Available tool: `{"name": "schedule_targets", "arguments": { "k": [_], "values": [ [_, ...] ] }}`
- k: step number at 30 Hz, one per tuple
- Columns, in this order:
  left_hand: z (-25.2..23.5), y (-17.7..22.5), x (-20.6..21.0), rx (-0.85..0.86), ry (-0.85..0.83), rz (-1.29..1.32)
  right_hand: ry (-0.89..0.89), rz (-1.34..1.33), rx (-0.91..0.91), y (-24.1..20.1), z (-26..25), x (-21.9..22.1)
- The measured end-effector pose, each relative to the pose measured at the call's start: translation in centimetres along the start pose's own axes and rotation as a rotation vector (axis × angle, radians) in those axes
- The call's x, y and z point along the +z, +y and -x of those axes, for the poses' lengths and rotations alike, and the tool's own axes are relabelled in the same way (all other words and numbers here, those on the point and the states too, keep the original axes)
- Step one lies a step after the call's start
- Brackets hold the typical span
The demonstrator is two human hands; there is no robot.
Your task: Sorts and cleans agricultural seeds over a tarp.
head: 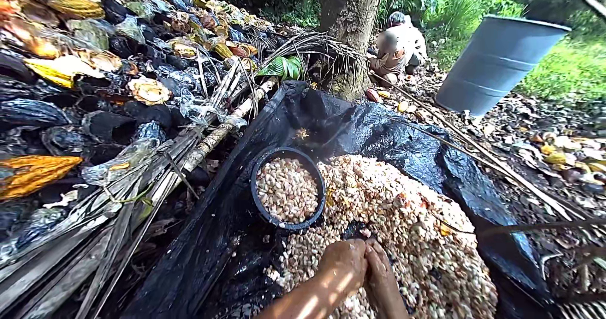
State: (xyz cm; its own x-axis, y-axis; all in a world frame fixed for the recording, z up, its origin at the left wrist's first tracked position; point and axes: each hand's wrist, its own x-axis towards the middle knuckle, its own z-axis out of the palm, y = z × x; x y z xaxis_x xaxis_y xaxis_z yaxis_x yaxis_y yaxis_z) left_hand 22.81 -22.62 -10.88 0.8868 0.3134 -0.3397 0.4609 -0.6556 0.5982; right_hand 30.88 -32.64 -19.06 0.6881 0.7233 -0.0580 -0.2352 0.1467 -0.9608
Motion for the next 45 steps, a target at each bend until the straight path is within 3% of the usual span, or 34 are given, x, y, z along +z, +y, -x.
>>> {"name": "schedule_targets", "arguments": {
  "k": [11, 19, 21, 24, 27, 33, 37, 40, 45],
  "values": [
    [-0.5, -1.8, 0.1, 0.204, -0.037, 0.201, -0.031, -0.303, 0.104, -0.2, 0.7, -2.1],
    [-1.0, -2.7, -0.3, 0.184, 0.046, 0.669, -0.123, 0.178, -0.370, -0.7, -0.1, -3.2],
    [-0.9, -2.6, -0.4, 0.230, 0.046, 0.742, -0.068, 0.058, -0.345, -0.9, -0.5, -2.7],
    [-0.8, -2.4, -0.1, 0.299, 0.079, 0.775, -0.003, -0.358, -0.134, -1.0, -1.2, -1.6],
    [-1.1, -2.5, 0.3, 0.390, 0.185, 0.822, -0.020, -0.491, -0.043, -1.7, -1.4, -0.4],
    [-0.3, -2.5, 0.1, 0.451, 0.350, 0.689, -0.057, -0.173, -0.249, -3.2, -1.2, 0.5],
    [-0.2, -3.3, 0.2, 0.446, 0.391, 0.792, -0.144, 0.033, -0.414, -3.0, -1.2, -0.7],
    [-0.4, -3.8, -0.1, 0.393, 0.347, 0.942, -0.215, 0.155, -0.499, -3.6, -1.6, -1.0],
    [-0.4, -3.9, -0.5, 0.245, 0.104, 1.249, -0.252, 0.503, -0.744, -4.3, -2.6, -1.1]
  ]
}}
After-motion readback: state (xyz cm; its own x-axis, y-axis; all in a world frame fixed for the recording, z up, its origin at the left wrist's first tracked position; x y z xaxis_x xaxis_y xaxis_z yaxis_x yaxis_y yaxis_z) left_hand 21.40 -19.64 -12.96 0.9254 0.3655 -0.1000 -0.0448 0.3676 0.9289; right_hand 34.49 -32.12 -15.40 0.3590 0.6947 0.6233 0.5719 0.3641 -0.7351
